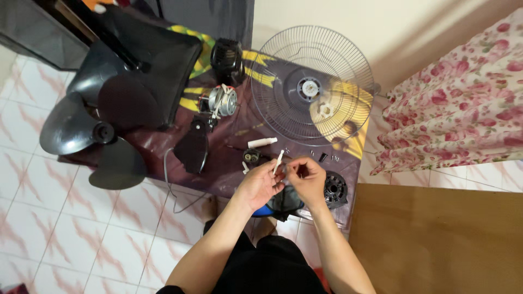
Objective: The person disassembles and reassembles small internal components of an electric fan motor. They handle a white plastic housing, a metal rotor, and small screws, using a screwdriver to tighten parts and a cloth to wipe surfaces. The fan blades and cage remain disassembled on the table.
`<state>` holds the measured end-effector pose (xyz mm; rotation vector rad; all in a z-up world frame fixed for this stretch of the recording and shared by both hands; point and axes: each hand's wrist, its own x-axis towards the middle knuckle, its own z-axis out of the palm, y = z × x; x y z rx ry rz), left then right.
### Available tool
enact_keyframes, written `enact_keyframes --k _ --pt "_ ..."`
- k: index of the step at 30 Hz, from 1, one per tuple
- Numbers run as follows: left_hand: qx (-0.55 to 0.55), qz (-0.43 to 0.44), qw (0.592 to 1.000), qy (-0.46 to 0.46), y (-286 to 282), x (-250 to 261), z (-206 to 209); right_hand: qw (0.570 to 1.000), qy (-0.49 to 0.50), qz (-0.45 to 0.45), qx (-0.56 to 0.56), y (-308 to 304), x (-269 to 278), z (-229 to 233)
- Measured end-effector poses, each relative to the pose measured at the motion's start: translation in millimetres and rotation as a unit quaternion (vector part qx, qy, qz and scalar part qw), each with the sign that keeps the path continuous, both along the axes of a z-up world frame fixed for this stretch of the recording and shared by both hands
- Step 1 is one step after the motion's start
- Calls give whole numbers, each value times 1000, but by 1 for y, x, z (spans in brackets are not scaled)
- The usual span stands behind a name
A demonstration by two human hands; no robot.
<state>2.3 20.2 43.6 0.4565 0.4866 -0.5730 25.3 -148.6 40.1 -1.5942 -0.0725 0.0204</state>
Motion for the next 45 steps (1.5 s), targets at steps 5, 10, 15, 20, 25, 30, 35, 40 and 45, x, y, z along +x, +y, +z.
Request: enact_keyframes --k 5,10,15,20,25,30,35,40,45 --pt "-21 7 998 -55 8 -1 31 995 -91 -18 -28 20 -2 48" --pt "-15 1 997 -82 15 3 54 984 -163 -15 -74 32 -1 95" --pt "26 -7 994 -102 25 7 72 975 -191 -28 -110 43 -2 124" --pt "35 -5 992 -123 35 12 87 970 -215 -34 -107 49 4 130" --pt "42 -12 991 -129 45 16 95 976 -197 -40 -80 53 3 128" --pt "38 -19 985 -166 52 20 95 975 -202 -48 -76 56 3 129" --pt "94 17 978 -188 52 25 97 983 -151 -88 -55 68 -1 125" --pt "190 46 952 -236 54 27 105 990 -37 -129 41 85 -5 118" --pt "259 72 922 -277 58 24 104 970 55 -151 183 97 -3 113"
